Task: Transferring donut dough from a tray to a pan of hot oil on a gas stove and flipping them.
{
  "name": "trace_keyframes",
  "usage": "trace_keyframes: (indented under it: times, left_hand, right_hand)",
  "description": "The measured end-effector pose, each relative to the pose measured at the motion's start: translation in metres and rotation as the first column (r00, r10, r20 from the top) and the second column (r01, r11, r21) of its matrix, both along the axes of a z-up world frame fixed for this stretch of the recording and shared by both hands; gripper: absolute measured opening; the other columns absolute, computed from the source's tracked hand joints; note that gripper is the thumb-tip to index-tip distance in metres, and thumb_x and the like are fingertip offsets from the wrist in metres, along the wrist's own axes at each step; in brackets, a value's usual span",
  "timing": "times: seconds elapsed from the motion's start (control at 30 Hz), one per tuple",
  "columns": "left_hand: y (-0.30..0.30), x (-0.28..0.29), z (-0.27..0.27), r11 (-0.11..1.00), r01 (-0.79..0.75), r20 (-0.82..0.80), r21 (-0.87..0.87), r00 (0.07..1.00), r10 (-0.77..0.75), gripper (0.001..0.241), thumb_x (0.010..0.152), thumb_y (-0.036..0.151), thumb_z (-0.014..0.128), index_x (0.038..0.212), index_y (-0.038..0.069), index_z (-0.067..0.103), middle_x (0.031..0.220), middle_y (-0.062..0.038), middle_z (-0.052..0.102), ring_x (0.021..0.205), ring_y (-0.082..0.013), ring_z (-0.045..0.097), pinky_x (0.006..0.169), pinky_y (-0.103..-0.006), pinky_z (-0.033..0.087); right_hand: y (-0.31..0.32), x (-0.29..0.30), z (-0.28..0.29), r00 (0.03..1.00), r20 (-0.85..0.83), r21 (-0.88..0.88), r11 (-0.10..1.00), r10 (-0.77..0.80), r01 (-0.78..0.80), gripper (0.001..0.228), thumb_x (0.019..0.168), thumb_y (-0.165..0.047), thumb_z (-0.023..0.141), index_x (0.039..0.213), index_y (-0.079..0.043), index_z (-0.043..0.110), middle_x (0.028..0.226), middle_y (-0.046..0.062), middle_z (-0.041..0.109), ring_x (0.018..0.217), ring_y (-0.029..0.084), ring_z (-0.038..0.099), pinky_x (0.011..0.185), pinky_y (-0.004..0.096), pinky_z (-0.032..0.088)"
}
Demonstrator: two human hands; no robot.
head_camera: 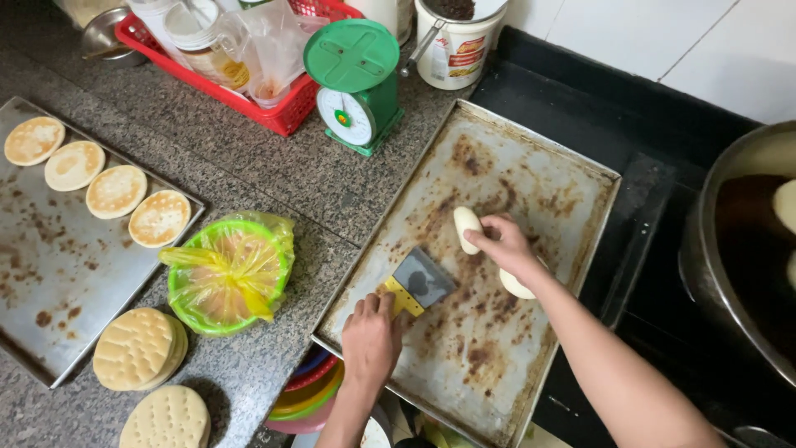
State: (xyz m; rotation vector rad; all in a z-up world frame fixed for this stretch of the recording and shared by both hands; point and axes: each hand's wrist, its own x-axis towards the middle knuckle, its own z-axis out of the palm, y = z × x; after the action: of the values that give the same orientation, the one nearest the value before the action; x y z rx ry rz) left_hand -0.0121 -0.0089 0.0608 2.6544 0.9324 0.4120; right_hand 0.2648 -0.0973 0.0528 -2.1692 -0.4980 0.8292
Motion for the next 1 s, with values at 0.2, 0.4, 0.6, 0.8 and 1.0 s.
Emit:
trace_keyframes:
  times: [0.2, 0.4, 0.6, 0.8, 1.0]
  left_hand:
    - [-0.008, -0.009, 0.002, 1.0, -0.007, 0.026, 0.031, 1.0, 0.006, 0.046, 0.074, 0.02, 0.074, 0.118, 0.012, 0.065, 0.102, -0.01, 0.063, 0.086, -0.0316, 0.065, 0.068, -0.044, 0.055]
    - [-0.036, 0.012, 0.039, 1.0, 0.005, 0.116, 0.021, 0.993, -0.008, 0.041, 0.079, 0.021, 0.075, 0.119, 0.013, 0.068, 0.103, -0.006, 0.066, 0.088, -0.0273, 0.066, 0.072, -0.0394, 0.055]
    - [-0.067, 0.025, 0.054, 1.0, -0.011, 0.159, -0.007, 0.987, 0.012, 0.042, 0.082, 0.023, 0.074, 0.123, 0.014, 0.069, 0.106, -0.005, 0.069, 0.082, -0.0275, 0.069, 0.066, -0.0379, 0.055]
    - [-0.086, 0.021, 0.064, 0.999, -0.033, 0.158, 0.006, 0.987, 0.032, 0.037, 0.087, 0.028, 0.074, 0.12, 0.014, 0.071, 0.097, -0.006, 0.069, 0.076, -0.0247, 0.068, 0.062, -0.0375, 0.055]
    - [-0.097, 0.007, 0.062, 0.995, -0.097, 0.084, -0.018, 0.992, 0.099, 0.041, 0.084, 0.025, 0.073, 0.124, 0.018, 0.069, 0.108, -0.006, 0.07, 0.091, -0.0261, 0.07, 0.071, -0.0387, 0.058]
  right_hand:
    - [-0.038, -0.015, 0.049, 0.993, -0.094, 0.513, 0.858, 0.071, -0.012, 0.026, 0.09, -0.014, 0.073, 0.11, 0.002, 0.07, 0.101, 0.01, 0.074, 0.089, 0.016, 0.07, 0.082, 0.026, 0.055]
    - [-0.114, -0.022, 0.18, 0.99, 0.102, 0.564, 0.815, 0.094, -0.135, 0.03, 0.089, -0.008, 0.072, 0.115, 0.006, 0.066, 0.12, 0.007, 0.059, 0.093, 0.015, 0.064, 0.078, 0.025, 0.056]
    - [-0.212, 0.017, 0.273, 0.947, 0.314, 0.204, 0.969, 0.073, -0.142, 0.039, 0.085, -0.015, 0.073, 0.121, -0.002, 0.068, 0.132, 0.01, 0.06, 0.104, 0.021, 0.068, 0.091, 0.03, 0.063]
    - [-0.266, 0.068, 0.279, 0.962, 0.27, -0.098, 0.993, -0.034, 0.063, 0.038, 0.089, -0.026, 0.072, 0.122, -0.006, 0.072, 0.122, 0.009, 0.069, 0.104, 0.026, 0.07, 0.089, 0.042, 0.055]
    - [-0.287, 0.118, 0.225, 0.974, 0.225, -0.304, 0.949, -0.008, 0.078, 0.049, 0.101, -0.036, 0.053, 0.137, -0.006, 0.066, 0.128, 0.011, 0.07, 0.11, 0.022, 0.067, 0.095, 0.036, 0.052]
